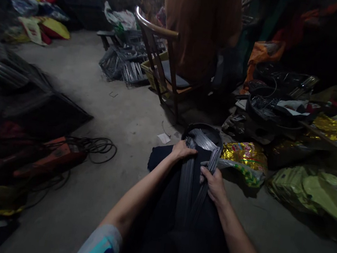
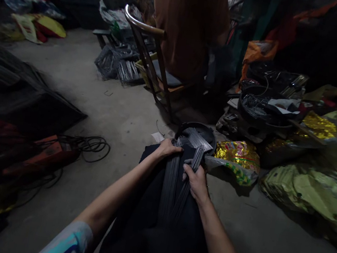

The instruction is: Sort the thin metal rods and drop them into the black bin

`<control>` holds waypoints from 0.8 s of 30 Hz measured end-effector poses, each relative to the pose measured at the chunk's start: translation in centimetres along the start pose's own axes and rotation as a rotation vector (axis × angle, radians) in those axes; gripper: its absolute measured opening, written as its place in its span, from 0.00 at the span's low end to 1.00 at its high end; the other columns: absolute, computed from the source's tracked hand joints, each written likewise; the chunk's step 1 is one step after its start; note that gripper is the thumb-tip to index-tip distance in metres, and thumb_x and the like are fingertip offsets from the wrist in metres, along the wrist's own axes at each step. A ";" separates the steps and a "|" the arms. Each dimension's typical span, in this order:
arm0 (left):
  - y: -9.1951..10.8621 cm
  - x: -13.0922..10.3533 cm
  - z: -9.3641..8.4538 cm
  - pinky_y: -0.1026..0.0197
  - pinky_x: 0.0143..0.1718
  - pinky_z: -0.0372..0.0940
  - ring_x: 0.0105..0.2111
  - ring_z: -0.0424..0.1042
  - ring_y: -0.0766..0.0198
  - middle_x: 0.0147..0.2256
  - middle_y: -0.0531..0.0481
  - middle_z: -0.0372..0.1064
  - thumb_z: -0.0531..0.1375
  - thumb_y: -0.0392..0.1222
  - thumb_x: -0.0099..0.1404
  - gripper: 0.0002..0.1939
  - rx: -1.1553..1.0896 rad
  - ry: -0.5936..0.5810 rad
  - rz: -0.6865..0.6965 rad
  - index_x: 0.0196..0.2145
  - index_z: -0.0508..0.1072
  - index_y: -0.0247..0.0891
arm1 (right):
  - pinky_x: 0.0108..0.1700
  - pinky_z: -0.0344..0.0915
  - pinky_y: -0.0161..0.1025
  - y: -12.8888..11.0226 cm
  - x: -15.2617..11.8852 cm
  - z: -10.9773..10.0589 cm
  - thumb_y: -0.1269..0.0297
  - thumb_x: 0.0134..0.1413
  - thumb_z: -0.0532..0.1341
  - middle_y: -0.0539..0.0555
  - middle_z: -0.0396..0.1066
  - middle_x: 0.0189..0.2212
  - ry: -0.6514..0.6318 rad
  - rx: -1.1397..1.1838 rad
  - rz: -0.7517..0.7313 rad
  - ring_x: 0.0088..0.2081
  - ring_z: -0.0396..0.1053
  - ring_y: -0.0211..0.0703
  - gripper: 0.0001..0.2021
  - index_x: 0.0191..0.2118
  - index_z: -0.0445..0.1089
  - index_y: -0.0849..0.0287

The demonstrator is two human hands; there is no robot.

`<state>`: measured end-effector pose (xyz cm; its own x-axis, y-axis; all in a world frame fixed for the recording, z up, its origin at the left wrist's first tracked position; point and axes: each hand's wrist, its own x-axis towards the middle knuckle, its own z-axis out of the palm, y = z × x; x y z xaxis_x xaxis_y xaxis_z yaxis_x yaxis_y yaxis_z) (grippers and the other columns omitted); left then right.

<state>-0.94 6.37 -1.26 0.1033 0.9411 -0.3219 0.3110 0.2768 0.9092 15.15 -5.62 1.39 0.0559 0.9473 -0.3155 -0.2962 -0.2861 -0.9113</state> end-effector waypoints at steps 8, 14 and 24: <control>2.6 -2.8 0.9 0.62 0.31 0.61 0.28 0.66 0.63 0.27 0.51 0.69 0.65 0.40 0.45 0.15 -0.256 -0.031 0.155 0.33 0.73 0.33 | 0.24 0.61 0.33 0.1 -0.8 -0.1 0.54 0.48 0.67 0.45 0.66 0.21 0.037 -0.147 -0.117 0.19 0.62 0.34 0.20 0.44 0.70 0.60; 4.4 -4.4 1.4 0.62 0.34 0.63 0.30 0.67 0.64 0.31 0.52 0.70 0.68 0.39 0.43 0.22 -0.445 -0.237 0.171 0.38 0.72 0.35 | 0.25 0.62 0.36 -0.5 -1.1 0.2 0.52 0.43 0.69 0.48 0.69 0.22 0.099 -0.229 -0.099 0.20 0.64 0.37 0.22 0.42 0.70 0.61; 2.0 -6.2 -0.6 0.60 0.40 0.66 0.36 0.71 0.61 0.36 0.50 0.71 0.72 0.36 0.41 0.32 -0.532 -0.098 0.160 0.45 0.67 0.37 | 0.22 0.59 0.34 0.6 0.0 1.4 0.51 0.38 0.71 0.46 0.65 0.18 0.067 -0.269 -0.096 0.19 0.61 0.36 0.18 0.25 0.67 0.59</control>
<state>-1.48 1.21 2.71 0.2055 0.9639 -0.1693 -0.2324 0.2160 0.9483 13.64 -5.62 1.17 0.1371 0.9628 -0.2327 -0.0231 -0.2317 -0.9725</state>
